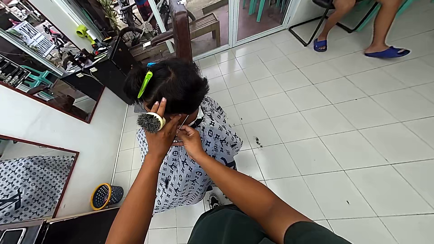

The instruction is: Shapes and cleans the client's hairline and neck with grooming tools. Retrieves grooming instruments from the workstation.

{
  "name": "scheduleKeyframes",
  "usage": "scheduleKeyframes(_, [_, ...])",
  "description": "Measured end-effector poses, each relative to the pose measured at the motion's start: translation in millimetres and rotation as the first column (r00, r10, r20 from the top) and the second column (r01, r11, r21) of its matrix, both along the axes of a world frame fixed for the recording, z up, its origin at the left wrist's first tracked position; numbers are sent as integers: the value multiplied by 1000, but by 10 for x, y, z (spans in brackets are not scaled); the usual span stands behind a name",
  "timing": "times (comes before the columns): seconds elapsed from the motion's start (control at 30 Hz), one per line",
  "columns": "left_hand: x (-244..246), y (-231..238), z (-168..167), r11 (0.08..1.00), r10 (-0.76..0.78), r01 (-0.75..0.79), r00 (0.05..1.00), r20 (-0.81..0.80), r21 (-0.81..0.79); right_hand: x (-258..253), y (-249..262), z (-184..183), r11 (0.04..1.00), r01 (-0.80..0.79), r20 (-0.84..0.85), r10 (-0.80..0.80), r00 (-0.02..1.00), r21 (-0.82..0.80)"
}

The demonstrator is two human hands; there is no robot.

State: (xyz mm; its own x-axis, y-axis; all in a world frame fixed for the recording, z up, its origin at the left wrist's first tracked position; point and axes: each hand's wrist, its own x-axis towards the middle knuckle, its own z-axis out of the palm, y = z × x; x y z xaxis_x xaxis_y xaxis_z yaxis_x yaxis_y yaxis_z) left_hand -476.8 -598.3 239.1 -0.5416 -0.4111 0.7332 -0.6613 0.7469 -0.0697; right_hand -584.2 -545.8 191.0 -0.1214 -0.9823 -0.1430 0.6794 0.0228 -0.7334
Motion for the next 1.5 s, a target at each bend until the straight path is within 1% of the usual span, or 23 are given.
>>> scheduleKeyframes(0.07, [4, -1, 1, 1000, 1, -1, 1000, 3, 8, -2, 6, 7, 1000, -4, 5, 4, 1000, -5])
scheduleKeyframes(0.2, [19, -1, 0, 1000, -4, 4, 1000, 8, 24, -21, -12, -34, 1000, -12, 89, 9, 996, 24])
scheduleKeyframes(0.37, [28, 1, 15, 1000, 4, -4, 1000, 19, 24, -28, 15, 4, 1000, -12, 8, 12, 1000, -4])
scheduleKeyframes(0.53, [34, 7, 20, 999, 16, -17, 999, 33, 46, -59, -23, -55, 1000, 7, 89, -9, 996, 27])
scheduleKeyframes(0.7, [35, -5, 11, 1000, -4, 4, 1000, 17, 23, -47, 16, -6, 1000, -10, -28, 10, 1000, -25])
scheduleKeyframes(0.83, [35, 1, 16, 1000, -4, 4, 1000, 13, 28, -62, -20, -42, 1000, -7, 81, 5, 997, 23])
scheduleKeyframes(0.87, [35, 2, 20, 1000, -3, 2, 1000, 13, 21, -65, -20, -42, 1000, -2, 78, 0, 997, 21])
scheduleKeyframes(1.0, [37, -6, 16, 1000, -7, 7, 1000, 9, 10, -51, 11, -14, 999, -14, -39, 12, 999, -46])
scheduleKeyframes(1.03, [40, -10, 12, 1000, -10, 10, 1000, 7, 11, -46, 7, -15, 999, -17, -31, 16, 999, -46])
scheduleKeyframes(1.17, [45, -9, 8, 1000, -6, 6, 1000, 12, 11, -60, -26, -52, 1000, -1, 106, -2, 994, 28])
scheduleKeyframes(1.23, [41, -6, 19, 1000, -5, 5, 1000, 13, 10, -61, -25, -54, 1000, 14, 92, -16, 996, 24])
scheduleKeyframes(1.33, [46, -10, 20, 1000, -3, 3, 1000, 17, 10, -37, -9, -39, 1000, 6, -3, -6, 1000, -15])
scheduleKeyframes(1.37, [46, -11, 17, 1000, -5, 4, 1000, 16, 10, -34, -13, -45, 1000, 1, 0, -1, 1000, -16])
scheduleKeyframes(1.5, [50, -2, 15, 1000, -4, 3, 1000, 15, 26, -75, -43, -76, 1000, 12, 113, -15, 993, 27])
